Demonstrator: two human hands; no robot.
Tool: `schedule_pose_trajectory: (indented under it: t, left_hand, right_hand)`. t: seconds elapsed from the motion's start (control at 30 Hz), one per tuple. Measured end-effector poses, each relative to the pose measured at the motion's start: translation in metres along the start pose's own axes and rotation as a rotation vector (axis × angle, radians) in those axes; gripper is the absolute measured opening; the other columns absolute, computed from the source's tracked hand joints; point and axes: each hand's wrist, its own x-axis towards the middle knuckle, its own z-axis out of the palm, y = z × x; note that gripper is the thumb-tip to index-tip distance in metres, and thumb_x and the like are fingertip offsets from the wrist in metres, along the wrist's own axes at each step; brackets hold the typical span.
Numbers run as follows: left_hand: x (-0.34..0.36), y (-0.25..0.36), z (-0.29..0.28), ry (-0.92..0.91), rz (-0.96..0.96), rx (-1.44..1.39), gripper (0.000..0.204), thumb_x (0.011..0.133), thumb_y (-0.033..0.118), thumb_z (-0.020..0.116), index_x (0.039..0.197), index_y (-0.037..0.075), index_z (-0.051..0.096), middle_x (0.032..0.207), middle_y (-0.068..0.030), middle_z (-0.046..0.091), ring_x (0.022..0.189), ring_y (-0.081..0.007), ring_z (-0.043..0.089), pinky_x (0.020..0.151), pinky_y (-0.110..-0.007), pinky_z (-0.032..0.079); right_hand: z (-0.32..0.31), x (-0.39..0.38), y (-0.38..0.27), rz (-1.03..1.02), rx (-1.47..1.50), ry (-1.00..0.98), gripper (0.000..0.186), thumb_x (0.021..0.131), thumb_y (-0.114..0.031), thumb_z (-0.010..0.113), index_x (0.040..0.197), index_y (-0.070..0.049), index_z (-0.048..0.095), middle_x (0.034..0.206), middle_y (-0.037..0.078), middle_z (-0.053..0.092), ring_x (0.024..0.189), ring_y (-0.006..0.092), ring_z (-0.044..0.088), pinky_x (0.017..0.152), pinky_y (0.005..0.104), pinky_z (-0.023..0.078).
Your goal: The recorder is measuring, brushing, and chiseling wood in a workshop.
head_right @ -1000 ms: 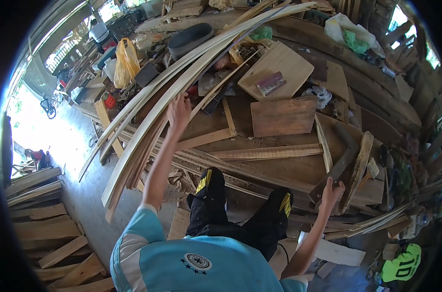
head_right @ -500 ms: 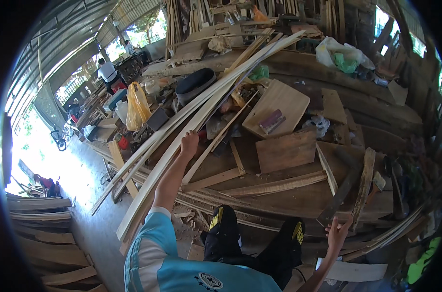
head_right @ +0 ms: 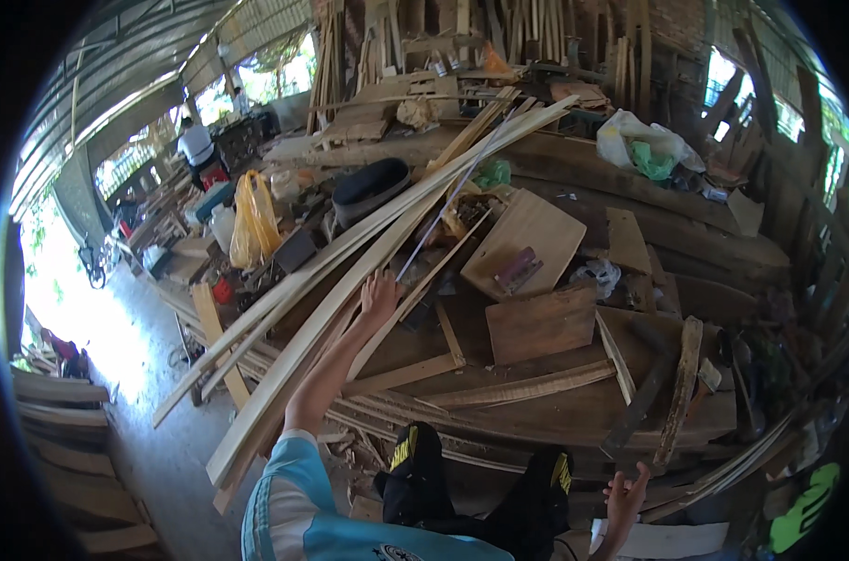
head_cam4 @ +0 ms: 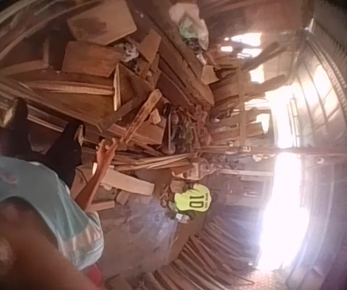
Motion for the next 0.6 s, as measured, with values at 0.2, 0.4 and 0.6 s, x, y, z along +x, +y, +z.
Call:
schedule_pose_trajectory:
  t: [0.2,0.4,0.6]
  left_hand:
    - [-0.104,0.037,-0.056,0.048,0.120,-1.088,0.017,0.083,0.008,0.045,0.086,0.003,0.029,0.069,-0.0135,0.054,0.051,-0.0229,0.057,0.041,-0.032,0.042]
    - [-0.280,0.111,-0.099,-0.019,0.049,-1.155,0.014,0.080,0.005,0.047,0.088,0.003,0.036,0.069,-0.0150,0.049,0.058,-0.0324,0.053,0.046,-0.036,0.042]
    - [-0.341,0.131,-0.114,-0.176,0.135,-1.103,0.016,0.077,0.008,0.051,0.086,0.003,0.039,0.082,-0.0146,0.048,0.061,-0.0314,0.053,0.047,-0.038,0.044]
  right_hand:
    - [0.019,-0.001,-0.014,-0.243,-0.006,-0.059,0.024,0.084,-0.012,0.048,0.108,-0.007,0.047,0.067,0.003,0.055,0.056,0.0078,0.052,0.046,0.0199,0.038]
    - [0.091,-0.040,-0.061,-0.055,0.322,-0.635,0.040,0.083,-0.022,0.053,0.117,-0.005,0.041,0.095,0.009,0.057,0.083,0.0120,0.056,0.061,0.0215,0.046]
    - [0.149,-0.051,-0.075,-0.042,0.508,-1.035,0.049,0.086,-0.034,0.045,0.123,-0.004,0.032,0.104,0.014,0.053,0.090,0.0209,0.055,0.071,0.0303,0.046]
